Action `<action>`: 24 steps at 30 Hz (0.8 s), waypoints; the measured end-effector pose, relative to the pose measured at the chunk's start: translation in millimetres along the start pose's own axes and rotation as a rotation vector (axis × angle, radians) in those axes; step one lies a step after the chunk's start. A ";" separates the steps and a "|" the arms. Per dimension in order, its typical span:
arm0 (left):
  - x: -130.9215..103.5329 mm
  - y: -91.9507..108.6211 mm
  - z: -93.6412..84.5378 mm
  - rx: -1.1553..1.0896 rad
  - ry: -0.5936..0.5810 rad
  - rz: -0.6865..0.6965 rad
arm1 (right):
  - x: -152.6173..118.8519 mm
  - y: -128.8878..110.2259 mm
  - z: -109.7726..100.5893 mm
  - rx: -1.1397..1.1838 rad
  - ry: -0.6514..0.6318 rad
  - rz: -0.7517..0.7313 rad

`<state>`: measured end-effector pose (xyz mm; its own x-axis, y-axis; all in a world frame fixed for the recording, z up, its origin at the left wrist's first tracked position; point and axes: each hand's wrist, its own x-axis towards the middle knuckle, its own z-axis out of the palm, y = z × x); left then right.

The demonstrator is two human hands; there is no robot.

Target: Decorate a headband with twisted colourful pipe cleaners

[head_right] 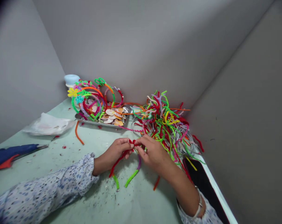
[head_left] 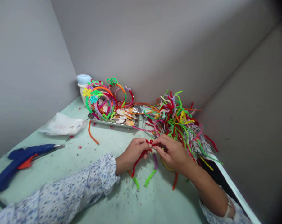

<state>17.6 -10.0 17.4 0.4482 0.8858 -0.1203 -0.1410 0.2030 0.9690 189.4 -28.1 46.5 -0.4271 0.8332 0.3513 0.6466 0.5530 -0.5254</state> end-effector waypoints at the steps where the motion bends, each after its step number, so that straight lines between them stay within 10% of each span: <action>1: 0.2 0.2 0.2 -0.005 -0.007 -0.006 | 0.0 -0.2 -0.4 -0.004 0.002 -0.012; 12: -11.5 4.2 3.2 0.429 0.100 0.350 | 6.6 -8.2 3.6 0.735 -0.098 0.645; 24: -2.9 3.4 2.5 -0.021 0.030 0.064 | 6.9 -5.2 4.9 0.805 -0.060 0.594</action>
<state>18.0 -12.9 21.5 0.4114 0.9092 -0.0645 -0.1870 0.1535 0.9703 180.0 -25.3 47.9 -0.2192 0.9615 -0.1657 0.1541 -0.1336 -0.9790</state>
